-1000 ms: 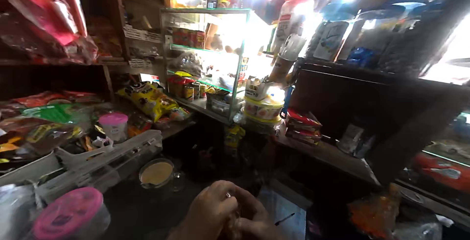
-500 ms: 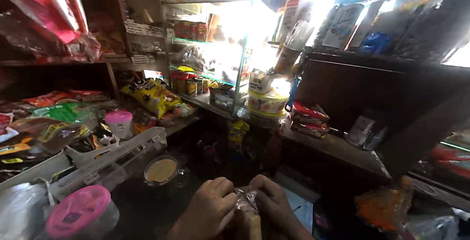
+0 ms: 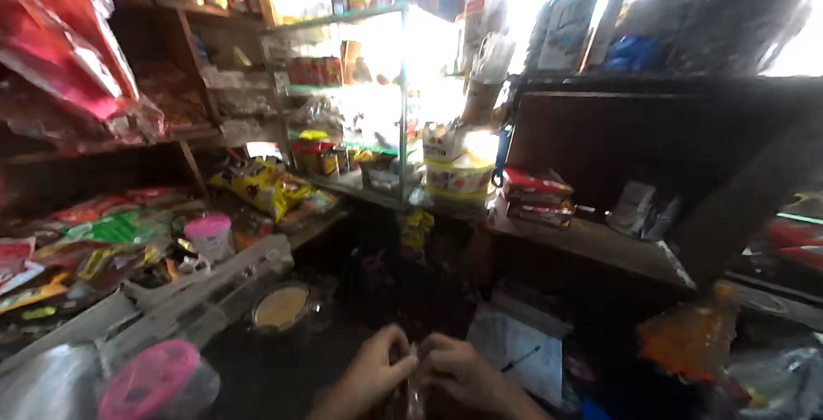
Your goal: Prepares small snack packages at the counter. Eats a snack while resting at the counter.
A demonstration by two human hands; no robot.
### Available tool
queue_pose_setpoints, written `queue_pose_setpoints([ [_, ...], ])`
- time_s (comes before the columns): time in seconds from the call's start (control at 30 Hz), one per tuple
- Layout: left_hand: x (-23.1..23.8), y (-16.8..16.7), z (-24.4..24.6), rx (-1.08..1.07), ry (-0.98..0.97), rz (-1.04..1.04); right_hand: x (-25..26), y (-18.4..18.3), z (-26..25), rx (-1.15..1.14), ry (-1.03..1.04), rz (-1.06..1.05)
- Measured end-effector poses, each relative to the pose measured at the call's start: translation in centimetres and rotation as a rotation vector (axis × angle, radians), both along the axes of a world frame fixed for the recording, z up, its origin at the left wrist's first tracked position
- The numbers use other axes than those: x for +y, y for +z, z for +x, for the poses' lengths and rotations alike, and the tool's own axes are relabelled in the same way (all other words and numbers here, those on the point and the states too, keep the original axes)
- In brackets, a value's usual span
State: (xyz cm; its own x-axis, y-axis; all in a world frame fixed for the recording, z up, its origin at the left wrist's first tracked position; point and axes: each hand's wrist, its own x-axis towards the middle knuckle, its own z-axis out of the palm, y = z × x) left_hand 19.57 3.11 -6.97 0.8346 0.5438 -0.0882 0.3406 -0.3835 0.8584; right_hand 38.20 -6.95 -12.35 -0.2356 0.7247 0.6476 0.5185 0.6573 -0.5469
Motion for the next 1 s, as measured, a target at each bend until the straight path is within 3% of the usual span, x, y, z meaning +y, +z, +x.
queue_pose_setpoints([
  [0.23, 1.0, 0.0, -0.2, 0.039, 0.027, -0.238, 0.2, -0.1, -0.8, -0.031, -0.131, 0.06],
  [0.37, 1.6, -1.1, 0.0, -0.1, 0.04, -0.369, 0.8, -0.1, 0.2, -0.011, -0.169, 0.072],
  [0.47, 2.0, -2.1, 0.3, -0.232, 0.085, -0.428, 1.0, 0.3, 1.0, 0.041, -0.176, -0.062],
  [0.6, 1.3, -2.6, 0.7, -0.229, 0.07, -0.355, 0.8, 0.2, -0.1, 0.364, -0.138, -0.435],
  [0.7, 0.5, -2.4, 1.0, -0.16, 0.022, -0.218, 0.9, 0.1, -1.8, 0.465, -0.248, -0.566],
  [0.8, 0.3, -2.8, 1.1, -0.124, -0.011, -0.146, 1.0, 0.0, -2.1, 0.584, -0.187, -0.685],
  [1.0, -0.2, -1.3, 0.9, 0.144, -0.035, 0.027, 1.0, -1.6, -2.3, 0.628, -0.121, -0.599],
])
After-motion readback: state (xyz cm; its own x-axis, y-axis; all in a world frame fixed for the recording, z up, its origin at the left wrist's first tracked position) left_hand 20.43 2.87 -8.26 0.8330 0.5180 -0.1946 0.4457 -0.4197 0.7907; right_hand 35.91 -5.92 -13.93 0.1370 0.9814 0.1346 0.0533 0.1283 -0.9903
